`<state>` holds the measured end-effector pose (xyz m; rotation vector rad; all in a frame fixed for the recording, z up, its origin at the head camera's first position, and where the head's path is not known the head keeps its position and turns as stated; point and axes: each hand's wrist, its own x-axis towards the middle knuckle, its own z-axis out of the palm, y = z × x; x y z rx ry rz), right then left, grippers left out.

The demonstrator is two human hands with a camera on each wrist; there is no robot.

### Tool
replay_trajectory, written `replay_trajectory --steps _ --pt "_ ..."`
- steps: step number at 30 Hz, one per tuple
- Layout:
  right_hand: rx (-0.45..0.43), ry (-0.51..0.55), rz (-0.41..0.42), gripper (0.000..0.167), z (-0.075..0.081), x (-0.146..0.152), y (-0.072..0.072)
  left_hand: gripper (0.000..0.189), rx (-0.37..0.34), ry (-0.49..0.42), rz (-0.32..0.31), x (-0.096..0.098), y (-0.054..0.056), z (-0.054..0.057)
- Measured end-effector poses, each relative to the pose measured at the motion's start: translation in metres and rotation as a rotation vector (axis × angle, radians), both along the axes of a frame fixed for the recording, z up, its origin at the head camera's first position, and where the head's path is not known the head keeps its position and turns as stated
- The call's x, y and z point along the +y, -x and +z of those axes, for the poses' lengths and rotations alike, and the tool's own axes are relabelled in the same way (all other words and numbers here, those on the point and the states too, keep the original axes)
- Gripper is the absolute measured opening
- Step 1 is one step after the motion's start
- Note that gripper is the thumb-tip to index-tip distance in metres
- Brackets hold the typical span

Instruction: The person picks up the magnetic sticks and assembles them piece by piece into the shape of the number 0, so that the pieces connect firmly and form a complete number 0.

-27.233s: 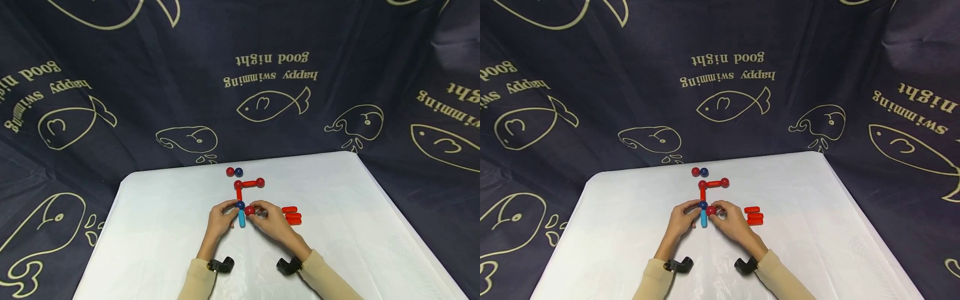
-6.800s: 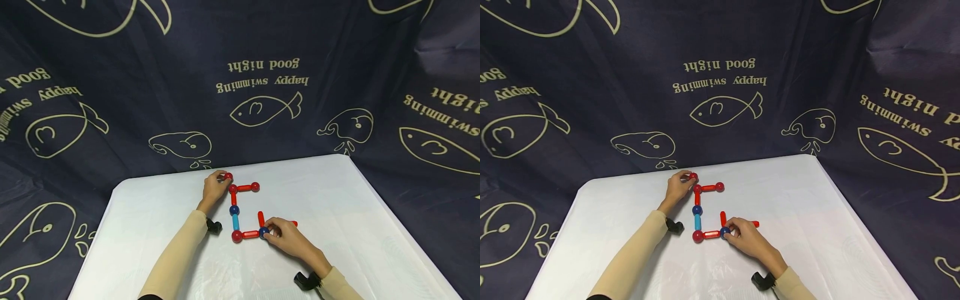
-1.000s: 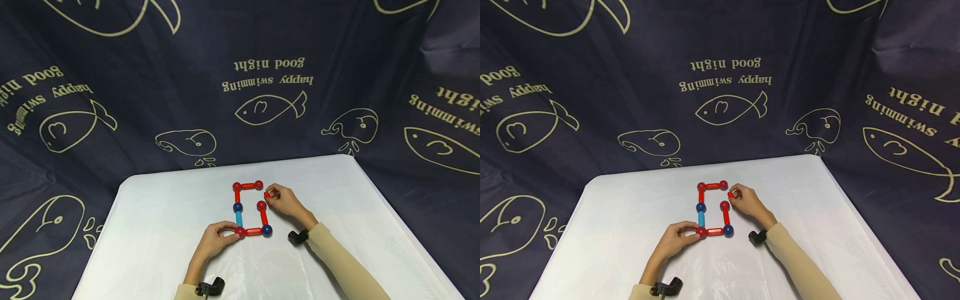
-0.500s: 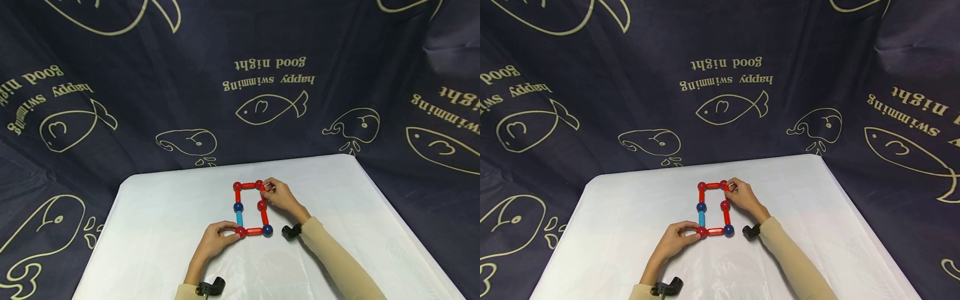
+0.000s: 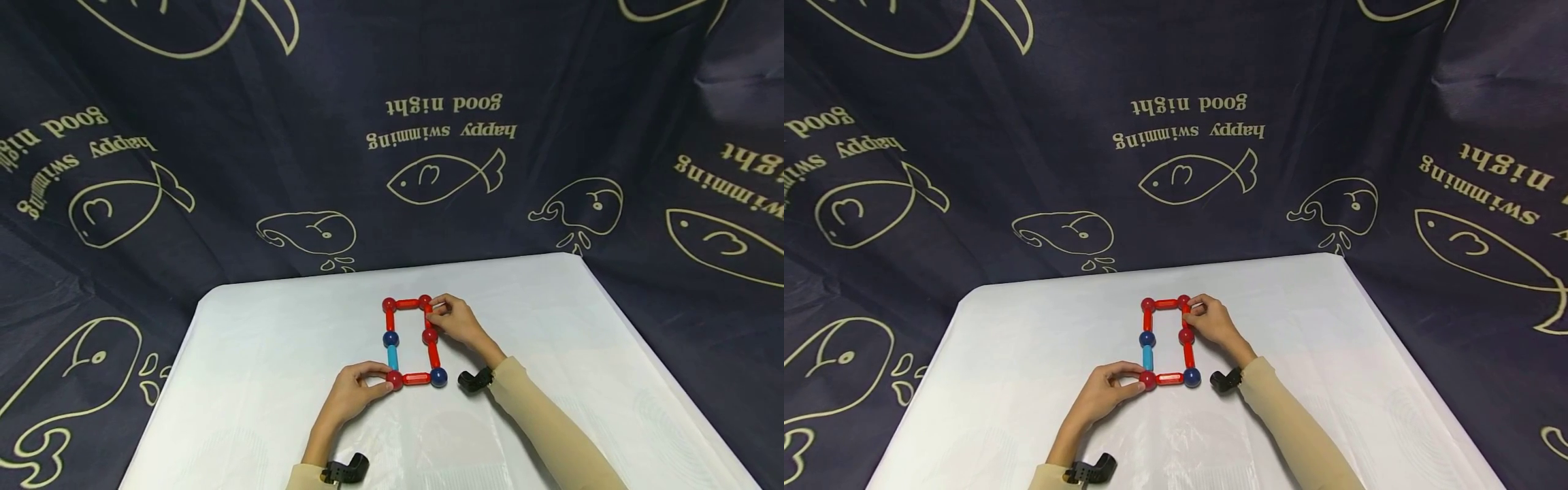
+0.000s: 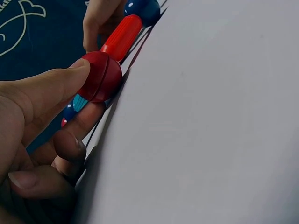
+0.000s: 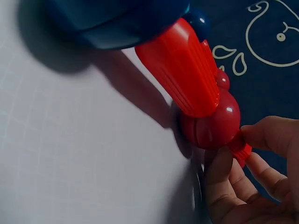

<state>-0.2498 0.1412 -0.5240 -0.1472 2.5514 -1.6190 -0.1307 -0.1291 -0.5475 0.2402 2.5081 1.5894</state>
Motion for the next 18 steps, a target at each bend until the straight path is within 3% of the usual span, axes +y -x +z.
replay_trajectory --steps 18 --pt "0.018 -0.041 -0.003 0.029 -0.0035 -0.0015 0.0018 0.025 0.013 -0.009 -0.004 -0.0002 -0.0013 0.0023"
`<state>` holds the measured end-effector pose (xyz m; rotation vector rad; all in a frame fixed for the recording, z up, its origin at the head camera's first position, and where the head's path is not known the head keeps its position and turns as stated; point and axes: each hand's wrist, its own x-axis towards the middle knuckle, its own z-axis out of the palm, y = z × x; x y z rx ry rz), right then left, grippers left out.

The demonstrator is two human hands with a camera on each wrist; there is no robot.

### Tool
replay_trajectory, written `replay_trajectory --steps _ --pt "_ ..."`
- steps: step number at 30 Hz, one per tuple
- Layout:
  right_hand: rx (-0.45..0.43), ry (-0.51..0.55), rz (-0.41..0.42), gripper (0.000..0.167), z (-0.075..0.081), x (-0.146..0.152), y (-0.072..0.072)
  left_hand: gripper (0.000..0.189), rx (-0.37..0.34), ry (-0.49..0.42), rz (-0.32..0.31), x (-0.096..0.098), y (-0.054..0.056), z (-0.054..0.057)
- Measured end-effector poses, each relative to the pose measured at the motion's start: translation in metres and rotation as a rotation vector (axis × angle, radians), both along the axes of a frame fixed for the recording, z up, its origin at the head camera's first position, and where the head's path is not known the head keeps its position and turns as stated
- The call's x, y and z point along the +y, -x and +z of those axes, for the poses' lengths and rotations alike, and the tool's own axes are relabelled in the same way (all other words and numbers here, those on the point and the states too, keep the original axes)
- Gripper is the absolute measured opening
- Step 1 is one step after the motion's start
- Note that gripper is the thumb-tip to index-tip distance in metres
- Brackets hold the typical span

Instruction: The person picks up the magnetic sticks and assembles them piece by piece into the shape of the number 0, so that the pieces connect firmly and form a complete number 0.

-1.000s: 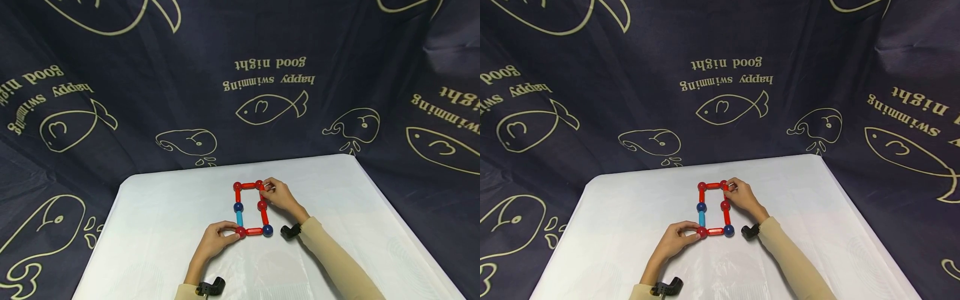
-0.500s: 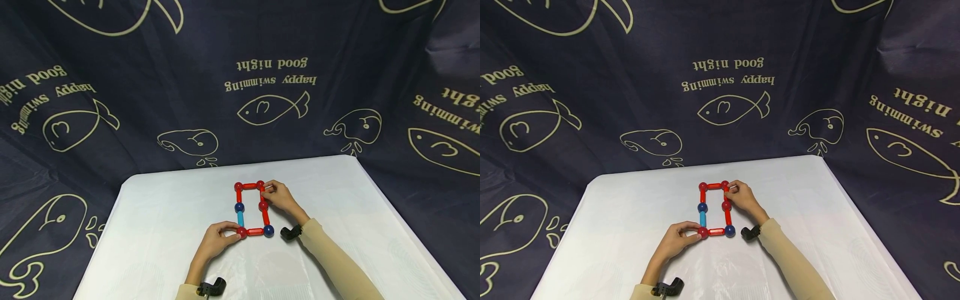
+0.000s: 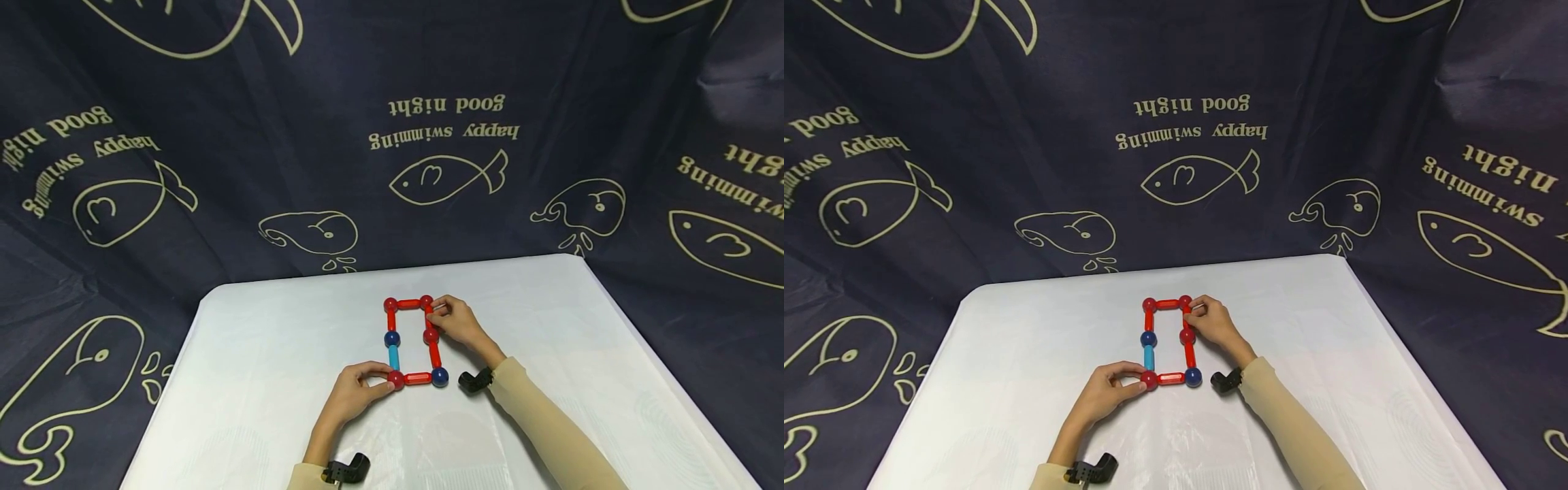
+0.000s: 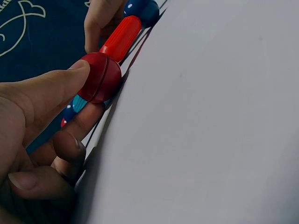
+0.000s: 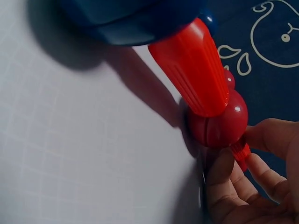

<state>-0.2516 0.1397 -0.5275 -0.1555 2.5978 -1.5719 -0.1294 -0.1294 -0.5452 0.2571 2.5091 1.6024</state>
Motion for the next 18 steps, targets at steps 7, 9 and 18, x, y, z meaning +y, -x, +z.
replay_trajectory --steps 7,9,18 --pt "0.005 -0.008 -0.011 0.027 0.0006 -0.0015 -0.0004 0.024 -0.005 0.002 0.004 0.0001 0.0003 -0.0002" --pt "0.0 -0.004 -0.017 0.026 0.0003 -0.0015 -0.0004 0.024 -0.005 0.001 0.005 0.0003 0.0006 -0.0002" --pt "-0.003 0.001 0.001 0.024 -0.0012 0.0001 -0.0027 0.024 -0.015 -0.024 0.003 0.0007 0.0004 0.0003"
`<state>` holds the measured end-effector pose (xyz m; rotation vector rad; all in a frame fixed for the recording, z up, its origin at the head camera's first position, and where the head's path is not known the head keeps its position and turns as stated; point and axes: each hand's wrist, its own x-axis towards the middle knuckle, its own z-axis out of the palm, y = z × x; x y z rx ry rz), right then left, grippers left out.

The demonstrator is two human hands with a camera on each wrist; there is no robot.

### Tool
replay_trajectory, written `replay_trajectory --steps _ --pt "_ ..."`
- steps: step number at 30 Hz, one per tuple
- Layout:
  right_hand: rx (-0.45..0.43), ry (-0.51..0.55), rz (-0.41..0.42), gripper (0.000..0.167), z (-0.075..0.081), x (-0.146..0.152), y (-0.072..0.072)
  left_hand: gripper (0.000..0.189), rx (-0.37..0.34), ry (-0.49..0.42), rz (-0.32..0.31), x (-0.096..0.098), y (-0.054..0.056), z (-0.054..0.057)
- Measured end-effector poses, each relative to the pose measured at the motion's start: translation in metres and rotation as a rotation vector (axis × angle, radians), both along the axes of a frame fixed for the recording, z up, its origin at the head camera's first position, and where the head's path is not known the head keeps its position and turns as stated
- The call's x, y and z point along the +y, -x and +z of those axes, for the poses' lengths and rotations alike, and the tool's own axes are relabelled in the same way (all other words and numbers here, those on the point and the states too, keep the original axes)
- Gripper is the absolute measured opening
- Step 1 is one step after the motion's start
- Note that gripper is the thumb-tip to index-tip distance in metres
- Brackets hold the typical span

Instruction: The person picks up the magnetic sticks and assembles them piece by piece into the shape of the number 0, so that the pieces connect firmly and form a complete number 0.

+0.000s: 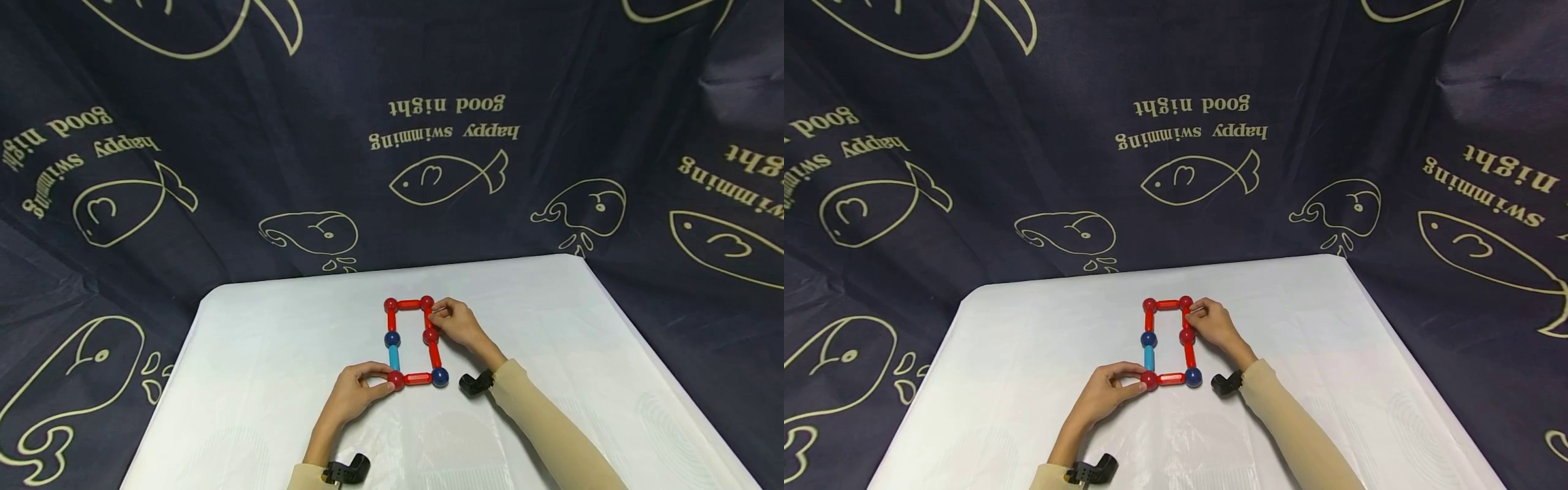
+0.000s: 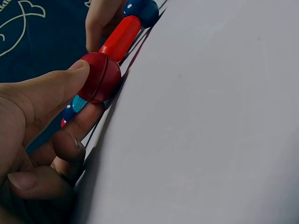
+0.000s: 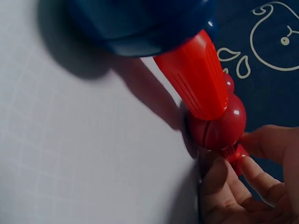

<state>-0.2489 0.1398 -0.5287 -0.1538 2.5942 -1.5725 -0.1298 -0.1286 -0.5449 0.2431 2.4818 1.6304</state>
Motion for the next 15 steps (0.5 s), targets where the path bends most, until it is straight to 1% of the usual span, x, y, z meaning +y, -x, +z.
replay_trajectory --steps 2,4,9,11,13,15 --pt "0.001 -0.026 0.018 0.027 0.002 0.0 -0.003 0.024 0.004 0.004 -0.002 0.0 0.0 -0.001" --pt "-0.011 -0.053 0.037 0.033 0.004 0.0 -0.006 0.023 0.009 0.006 -0.004 0.0 0.0 -0.001" --pt "-0.039 -0.162 0.085 0.061 0.007 -0.002 -0.014 0.024 0.001 0.004 -0.003 0.0 0.0 -0.001" --pt "-0.04 -0.197 0.101 0.068 0.008 -0.002 -0.016 0.024 -0.003 0.001 -0.002 0.0 0.0 -0.001" --pt "-0.037 -0.209 0.107 0.07 0.008 -0.003 -0.018 0.024 -0.004 -0.001 -0.002 0.0 0.0 -0.001" --pt "-0.039 -0.206 0.101 0.068 0.007 -0.003 -0.02 0.024 -0.001 -0.003 -0.005 0.0 0.0 -0.001"
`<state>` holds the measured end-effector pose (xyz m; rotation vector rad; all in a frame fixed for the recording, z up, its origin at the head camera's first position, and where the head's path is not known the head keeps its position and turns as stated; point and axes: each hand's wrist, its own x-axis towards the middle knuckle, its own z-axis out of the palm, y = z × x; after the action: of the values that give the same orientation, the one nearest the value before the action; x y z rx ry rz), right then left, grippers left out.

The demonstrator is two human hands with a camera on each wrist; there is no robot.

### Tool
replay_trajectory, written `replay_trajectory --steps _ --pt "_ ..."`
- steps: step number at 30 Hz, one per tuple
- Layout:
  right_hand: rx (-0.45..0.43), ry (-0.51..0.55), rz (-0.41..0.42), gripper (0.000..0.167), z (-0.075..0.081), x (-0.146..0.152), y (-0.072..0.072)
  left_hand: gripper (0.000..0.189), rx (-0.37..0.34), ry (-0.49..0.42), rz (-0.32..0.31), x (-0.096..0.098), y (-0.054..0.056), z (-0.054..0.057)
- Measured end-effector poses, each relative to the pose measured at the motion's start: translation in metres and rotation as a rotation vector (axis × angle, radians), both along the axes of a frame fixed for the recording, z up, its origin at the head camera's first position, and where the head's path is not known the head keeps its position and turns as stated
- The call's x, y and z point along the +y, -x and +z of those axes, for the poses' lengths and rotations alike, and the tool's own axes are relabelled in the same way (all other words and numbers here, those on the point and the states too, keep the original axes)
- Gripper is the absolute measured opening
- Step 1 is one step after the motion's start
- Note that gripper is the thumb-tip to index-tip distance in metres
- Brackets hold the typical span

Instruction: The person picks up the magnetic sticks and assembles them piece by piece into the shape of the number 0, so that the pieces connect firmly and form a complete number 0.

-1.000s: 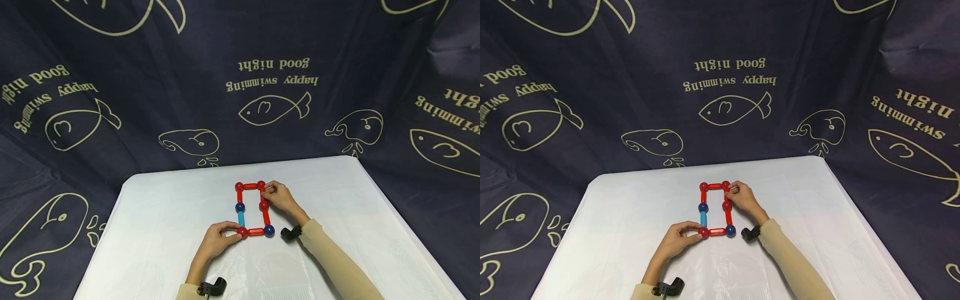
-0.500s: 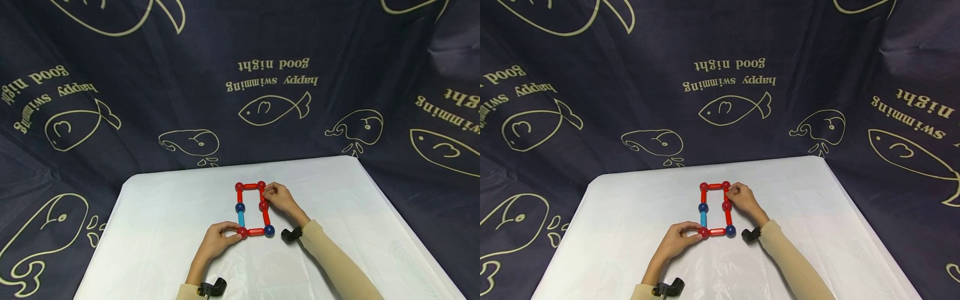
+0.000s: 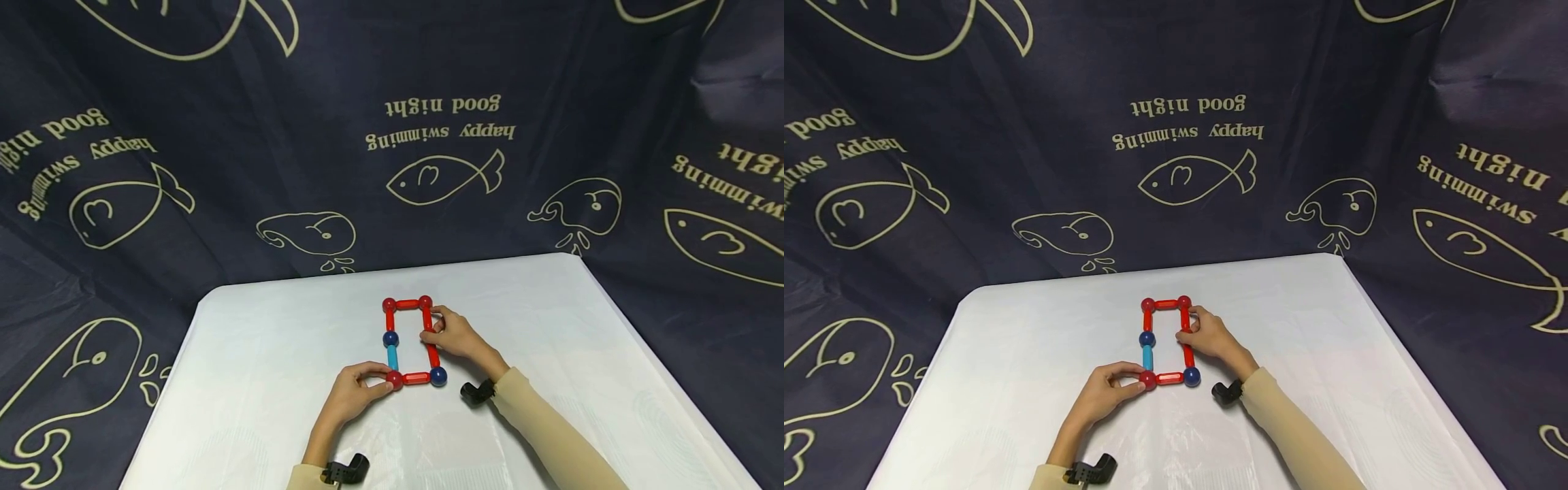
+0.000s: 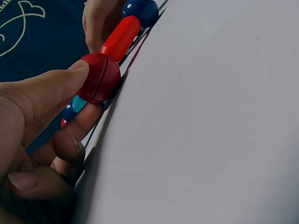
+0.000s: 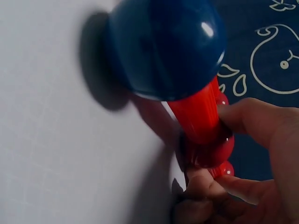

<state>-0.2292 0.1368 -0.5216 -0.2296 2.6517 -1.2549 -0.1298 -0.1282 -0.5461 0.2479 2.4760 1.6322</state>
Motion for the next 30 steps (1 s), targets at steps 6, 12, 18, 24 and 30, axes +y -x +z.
replay_trajectory --steps 6,12,18,24,30 --pt "0.028 0.015 -0.032 0.062 -0.0013 -0.0009 -0.002 0.024 0.009 0.012 0.0 -0.0008 0.001 -0.0014" --pt "0.033 0.011 -0.058 0.057 -0.002 -0.0017 -0.0051 0.024 0.008 0.025 0.011 -0.0023 0.0004 -0.0037" --pt "0.023 0.013 -0.087 0.053 -0.0014 -0.0008 -0.0071 0.024 0.008 0.019 0.011 -0.0018 0.0013 -0.0015" --pt "0.032 0.02 -0.091 0.052 -0.0021 -0.0008 -0.0064 0.025 -0.001 0.025 0.008 -0.0004 0.0024 -0.0001" --pt "0.034 0.027 -0.087 0.051 -0.0014 0.0003 -0.0073 0.025 -0.004 0.028 0.005 0.0006 0.0024 -0.0011"
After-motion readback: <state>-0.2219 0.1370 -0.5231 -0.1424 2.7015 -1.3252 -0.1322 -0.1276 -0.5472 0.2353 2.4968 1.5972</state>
